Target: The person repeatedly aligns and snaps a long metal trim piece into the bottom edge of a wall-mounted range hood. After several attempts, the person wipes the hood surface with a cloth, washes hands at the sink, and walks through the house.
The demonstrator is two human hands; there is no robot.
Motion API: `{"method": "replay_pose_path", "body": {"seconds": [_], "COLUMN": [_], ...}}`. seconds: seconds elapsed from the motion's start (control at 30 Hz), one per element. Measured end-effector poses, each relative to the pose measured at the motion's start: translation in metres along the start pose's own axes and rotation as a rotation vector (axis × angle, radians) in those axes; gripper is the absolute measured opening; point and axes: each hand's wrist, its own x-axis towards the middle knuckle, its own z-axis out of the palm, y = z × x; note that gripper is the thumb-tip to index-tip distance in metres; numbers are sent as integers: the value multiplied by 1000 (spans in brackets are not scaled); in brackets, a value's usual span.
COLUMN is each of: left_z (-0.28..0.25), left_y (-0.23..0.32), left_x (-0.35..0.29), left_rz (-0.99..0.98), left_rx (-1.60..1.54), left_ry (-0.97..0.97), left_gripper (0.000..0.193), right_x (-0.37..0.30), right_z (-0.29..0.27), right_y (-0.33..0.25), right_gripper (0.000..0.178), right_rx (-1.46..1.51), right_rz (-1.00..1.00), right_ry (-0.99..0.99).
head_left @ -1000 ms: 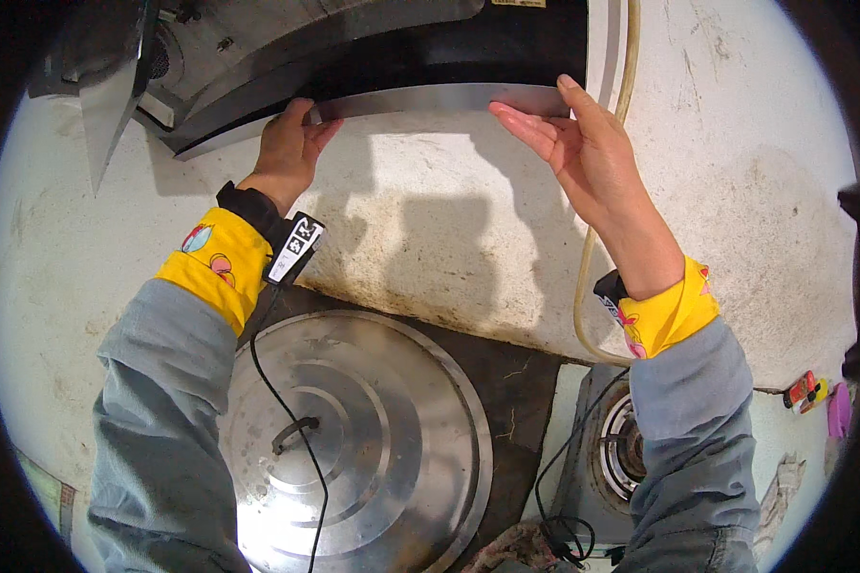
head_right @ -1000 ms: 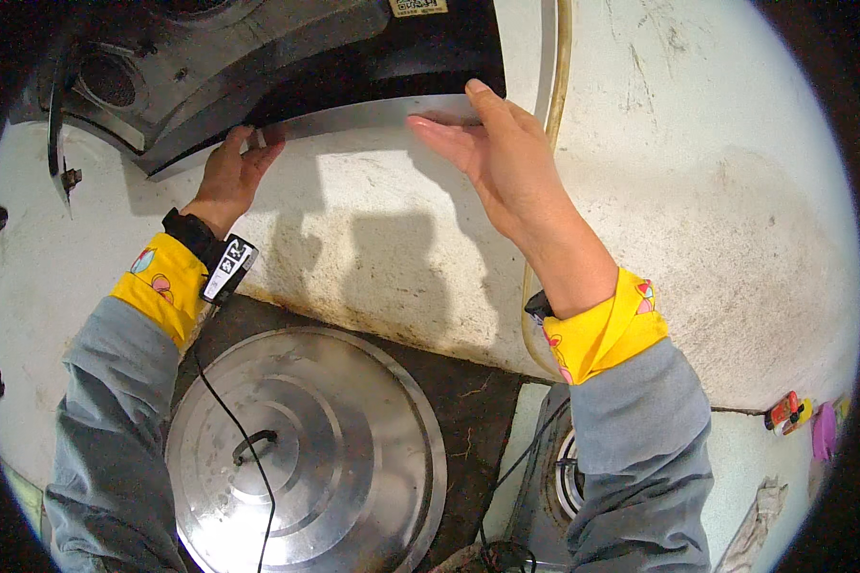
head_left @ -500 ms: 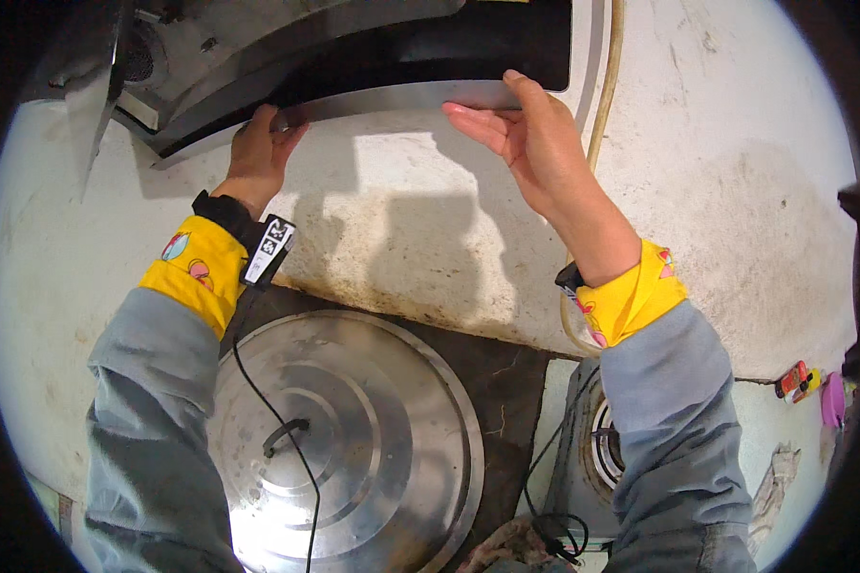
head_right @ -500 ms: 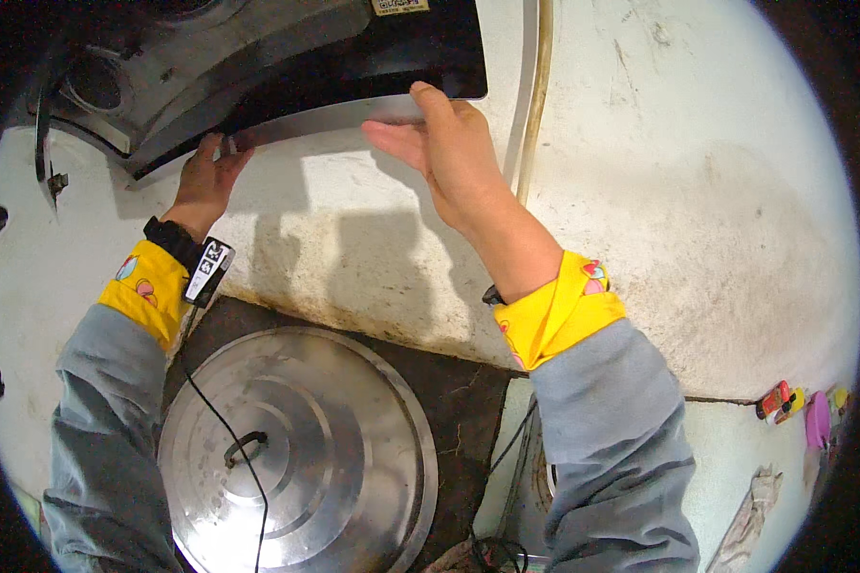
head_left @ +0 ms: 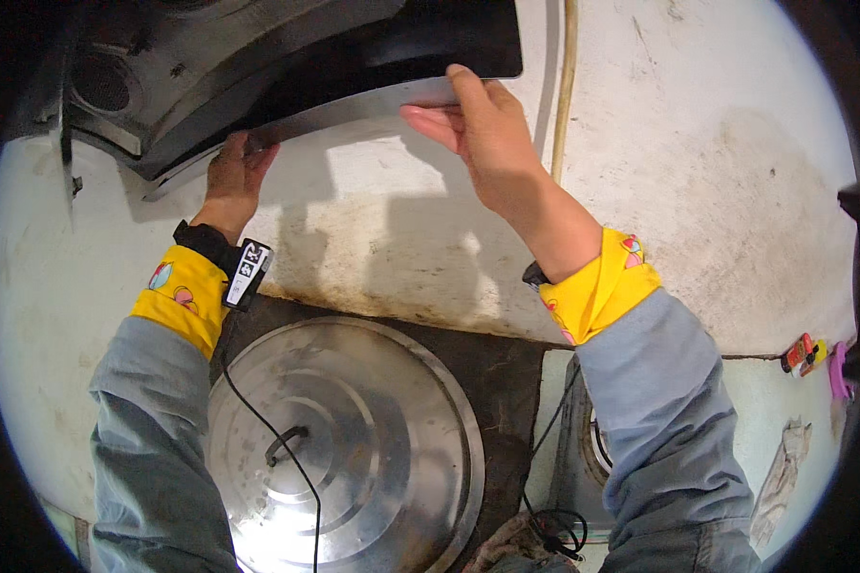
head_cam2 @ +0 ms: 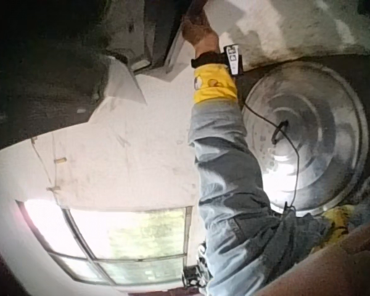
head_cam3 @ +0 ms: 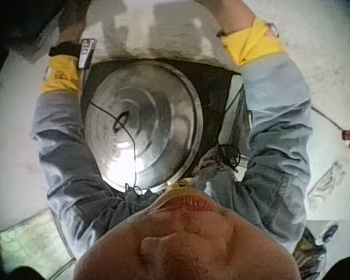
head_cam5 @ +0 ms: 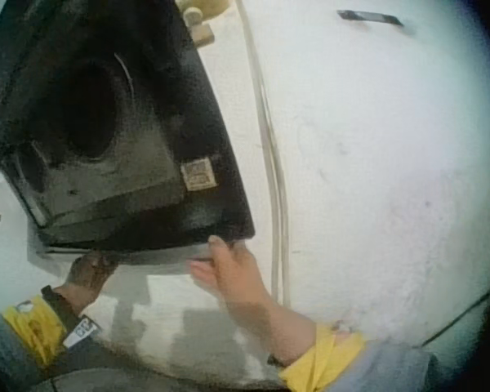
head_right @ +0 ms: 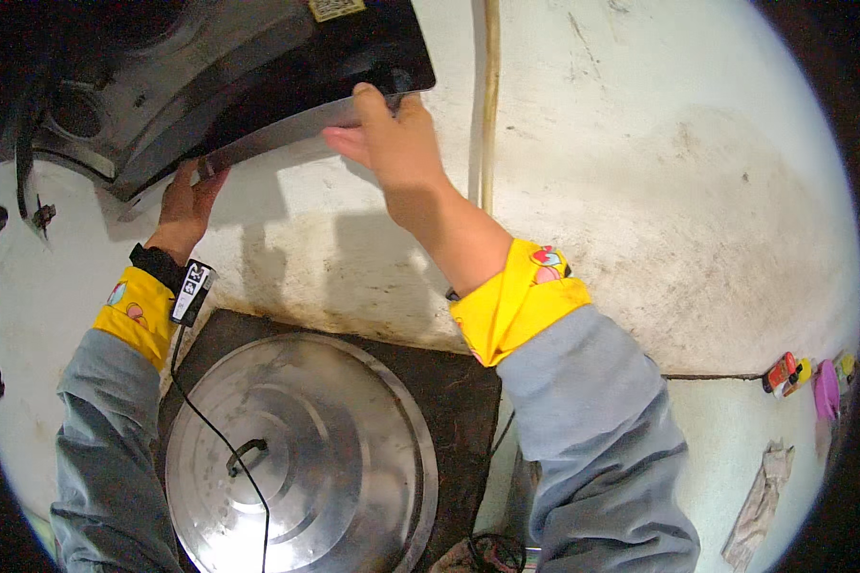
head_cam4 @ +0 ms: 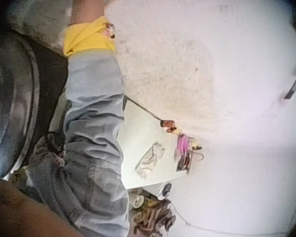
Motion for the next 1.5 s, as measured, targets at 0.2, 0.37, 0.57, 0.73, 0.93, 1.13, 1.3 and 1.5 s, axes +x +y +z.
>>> {"method": "replay_pose_path", "body": {"seconds": [0.2,0.37,0.57,0.73,0.93,1.13,1.3,1.5], "left_z": [-5,-7,-6,0,2,6,20,37], "left_y": [5,8,10,17,13,13,20,18], "left_x": [-7,-10,-10,-17,-12,-7,-17,-9], "left_rz": [-49,-31,-150,-160,-208,-294,-37,-313], "left_rx": [15,-18,-211,-198,-196,-346,193,-462], "left_ry": [45,-50,58,74,109,141,-96,120], "left_gripper": [28,30,31,32,28,31,24,15], "right_x": [-10,-13,-7,-5,-1,12,0,-8], "right_z": [13,9,-4,-2,-5,-17,-37,-39], "right_y": [6,4,5,9,8,11,-6,-23], "right_gripper": [38,45,63,69,58,43,56,78], "right_rx": [18,2,45,42,-21,-21,-51,-58], "right_rz": [-56,-61,-72,-118,-188,-156,-51,-32], "right_ry": [16,-3,1,51,139,78,50,14]}}
